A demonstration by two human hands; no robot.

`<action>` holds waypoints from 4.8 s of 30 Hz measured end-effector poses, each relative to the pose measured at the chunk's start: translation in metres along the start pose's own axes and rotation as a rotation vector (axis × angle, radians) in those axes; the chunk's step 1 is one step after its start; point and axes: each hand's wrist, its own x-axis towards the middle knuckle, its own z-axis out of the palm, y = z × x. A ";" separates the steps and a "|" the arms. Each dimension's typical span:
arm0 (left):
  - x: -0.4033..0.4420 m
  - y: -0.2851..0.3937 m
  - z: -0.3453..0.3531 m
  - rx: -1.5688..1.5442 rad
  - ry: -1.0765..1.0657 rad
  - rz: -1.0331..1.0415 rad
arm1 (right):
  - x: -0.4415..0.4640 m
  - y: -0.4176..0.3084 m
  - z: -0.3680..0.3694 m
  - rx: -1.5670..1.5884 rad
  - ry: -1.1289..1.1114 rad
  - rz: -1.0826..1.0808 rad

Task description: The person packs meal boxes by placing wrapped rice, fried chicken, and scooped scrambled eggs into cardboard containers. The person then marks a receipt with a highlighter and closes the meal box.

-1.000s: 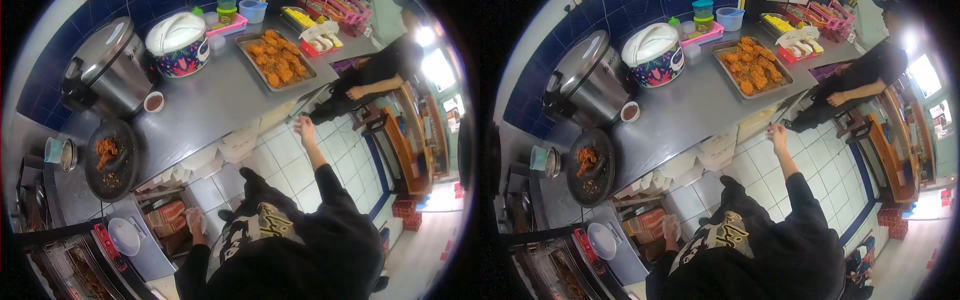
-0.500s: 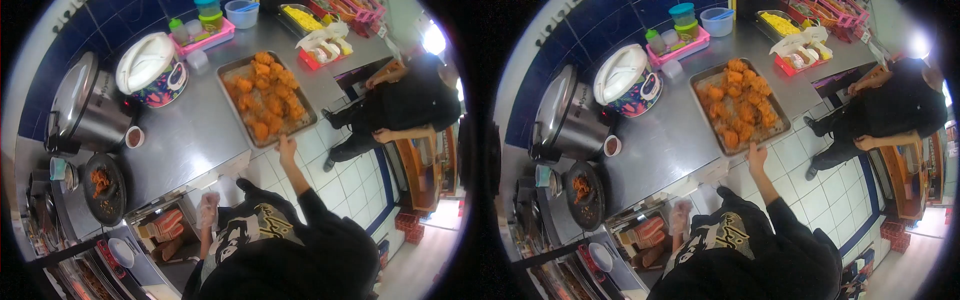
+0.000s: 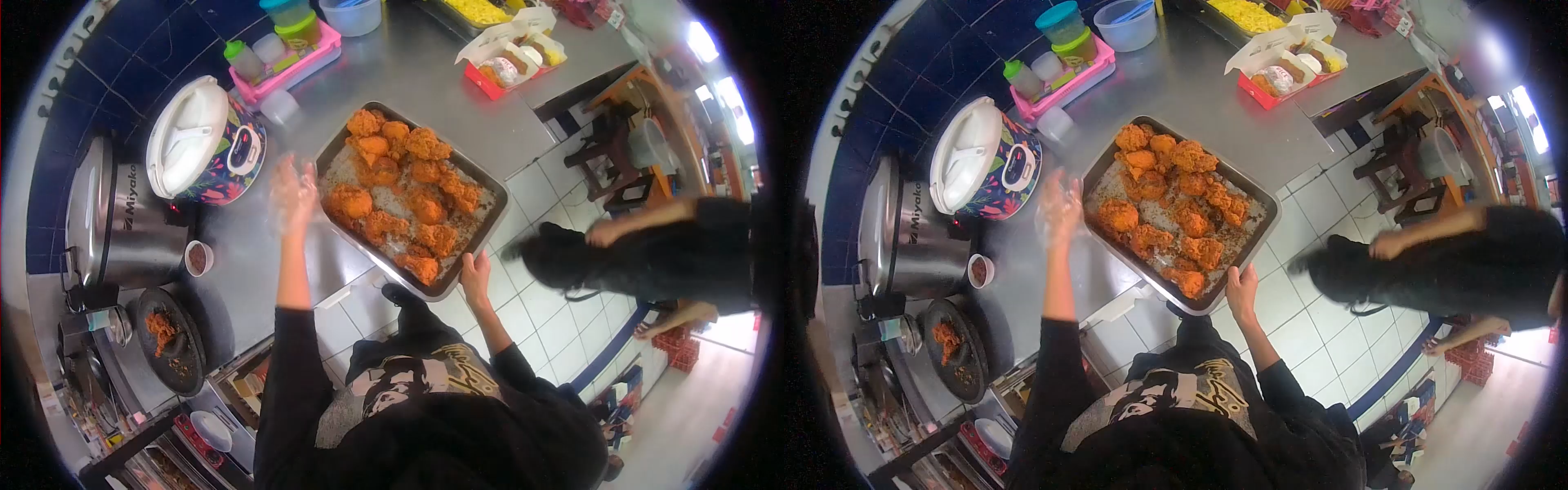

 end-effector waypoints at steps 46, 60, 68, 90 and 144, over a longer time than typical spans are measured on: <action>-0.278 0.012 -0.053 -0.509 0.573 -0.611 | 0.014 -0.010 -0.043 0.208 -0.590 -0.285; -0.307 0.085 -0.015 -1.536 0.651 -0.622 | 0.002 -0.032 0.099 0.240 -0.905 -0.162; -0.216 0.079 0.022 -1.499 0.663 -0.667 | 0.095 -0.062 0.198 0.350 -1.016 -0.221; -0.467 0.088 0.066 -1.506 0.208 -0.392 | -0.026 0.071 0.141 0.009 -1.492 -0.419; -0.470 0.135 0.166 -1.701 0.035 -0.810 | 0.050 0.094 -0.006 -1.018 -0.535 -1.526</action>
